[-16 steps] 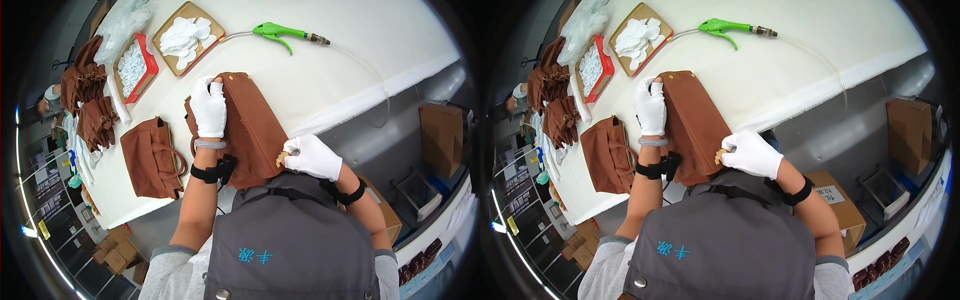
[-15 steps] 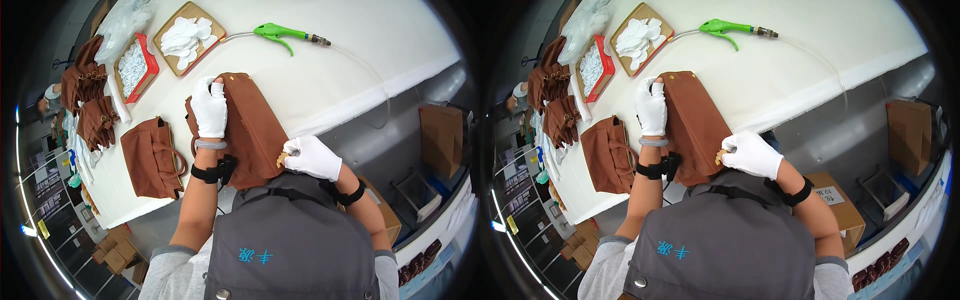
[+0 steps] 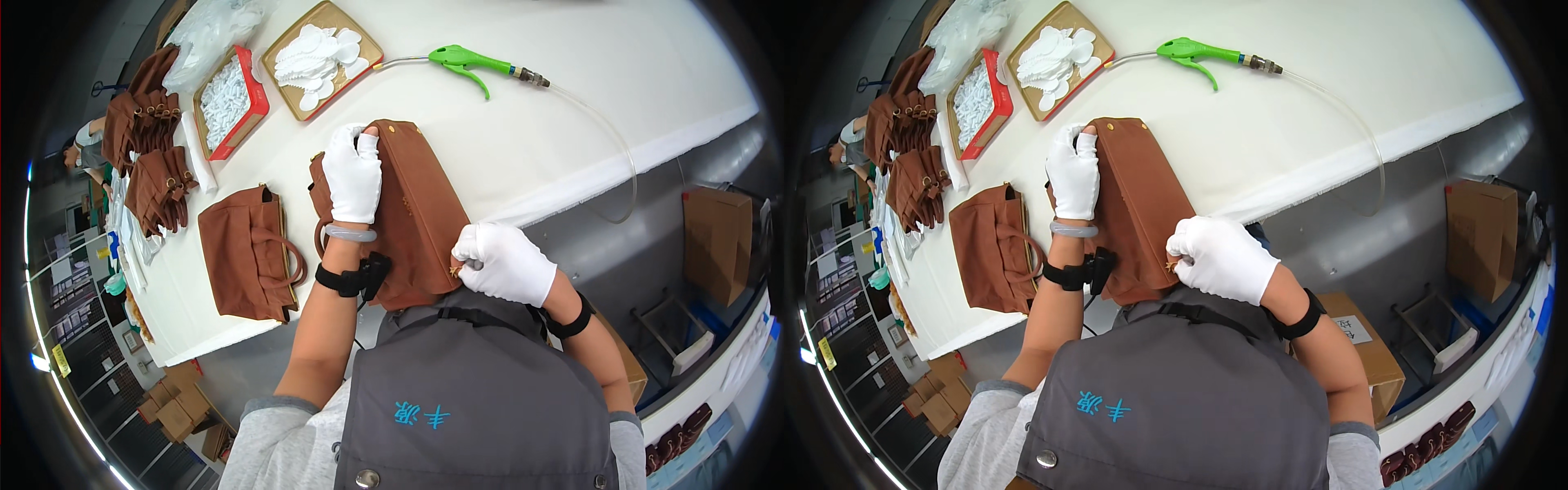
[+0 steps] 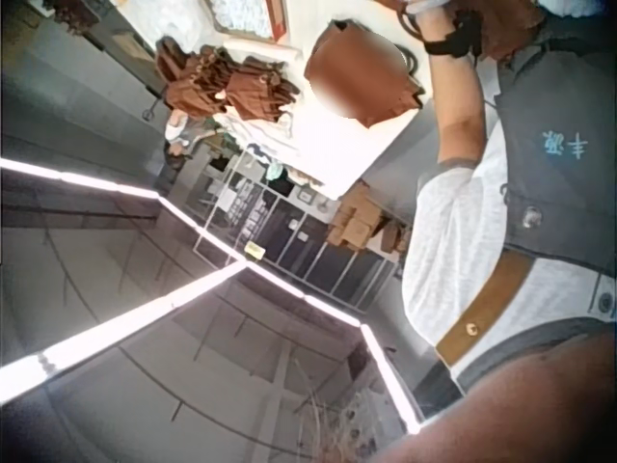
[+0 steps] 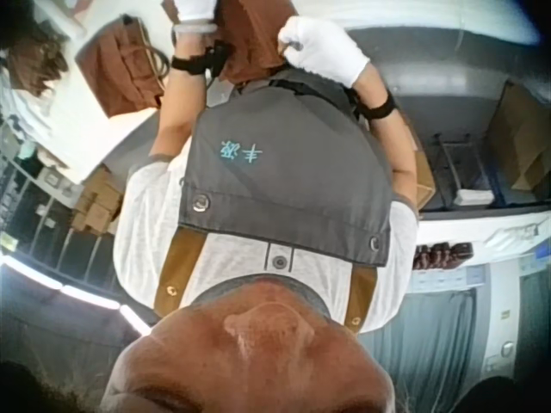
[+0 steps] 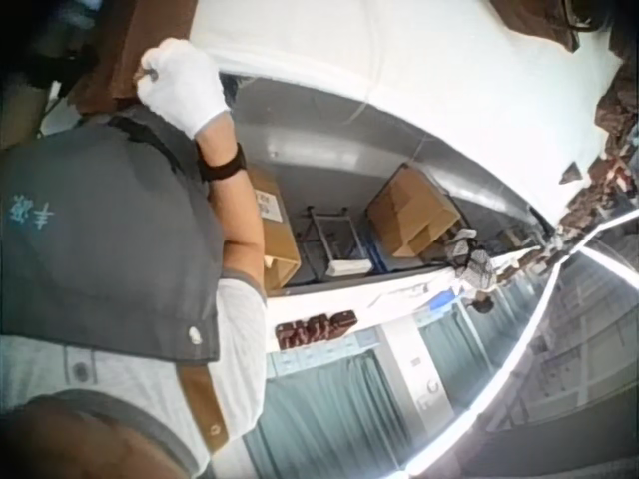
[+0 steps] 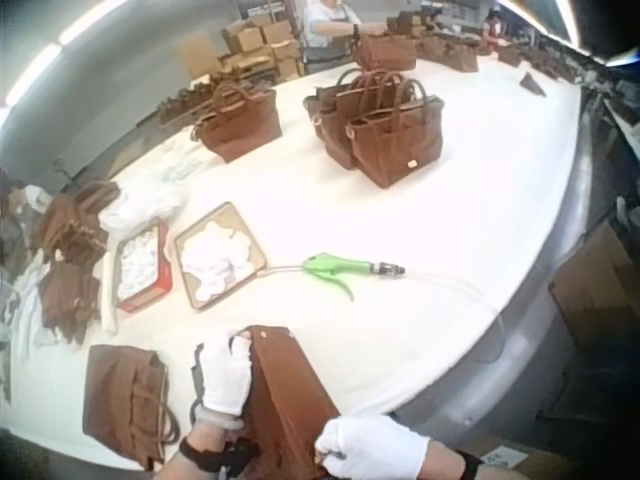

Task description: The person assembles brown handbags at a factory workstation. They insert white stuffing into the bags, attach small gold corner studs by hand, and wipe the surfaces with a cloth. The person then stacks the finished bags and handles white packaging materials.

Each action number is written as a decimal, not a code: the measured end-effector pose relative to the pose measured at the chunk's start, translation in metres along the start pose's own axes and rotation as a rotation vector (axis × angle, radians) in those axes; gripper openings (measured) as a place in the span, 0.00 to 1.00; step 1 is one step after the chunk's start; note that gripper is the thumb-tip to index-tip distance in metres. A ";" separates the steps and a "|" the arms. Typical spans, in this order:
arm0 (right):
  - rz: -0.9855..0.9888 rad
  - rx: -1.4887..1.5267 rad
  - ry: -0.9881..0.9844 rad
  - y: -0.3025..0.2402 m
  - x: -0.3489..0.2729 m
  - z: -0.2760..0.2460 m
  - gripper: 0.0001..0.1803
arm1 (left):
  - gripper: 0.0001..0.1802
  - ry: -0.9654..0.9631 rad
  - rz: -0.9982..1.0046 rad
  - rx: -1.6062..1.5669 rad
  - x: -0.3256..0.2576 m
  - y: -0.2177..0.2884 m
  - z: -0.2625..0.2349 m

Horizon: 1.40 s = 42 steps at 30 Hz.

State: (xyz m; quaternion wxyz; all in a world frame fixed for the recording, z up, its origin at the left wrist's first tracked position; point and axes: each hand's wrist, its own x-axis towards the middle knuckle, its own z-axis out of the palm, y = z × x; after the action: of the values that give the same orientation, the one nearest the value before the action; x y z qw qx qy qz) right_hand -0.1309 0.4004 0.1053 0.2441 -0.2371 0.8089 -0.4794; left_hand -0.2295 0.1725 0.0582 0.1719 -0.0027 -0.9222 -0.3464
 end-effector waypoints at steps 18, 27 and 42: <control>0.160 1.309 0.530 0.038 0.007 0.008 0.13 | 0.05 0.136 0.222 0.096 0.005 0.039 -0.108; -0.010 1.364 0.510 0.067 0.017 -0.075 0.10 | 0.08 0.233 0.479 0.261 0.058 0.126 -0.138; 0.052 1.257 0.417 0.183 -0.031 -0.188 0.11 | 0.14 0.758 -0.246 0.283 0.096 0.067 -0.261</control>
State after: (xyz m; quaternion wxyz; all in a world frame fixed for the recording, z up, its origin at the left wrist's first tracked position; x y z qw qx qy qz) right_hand -0.2518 0.6220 0.0265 0.1858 0.0676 0.4108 -0.8900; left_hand -0.2296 0.0459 0.3144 0.4552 0.2586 -0.8256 -0.2107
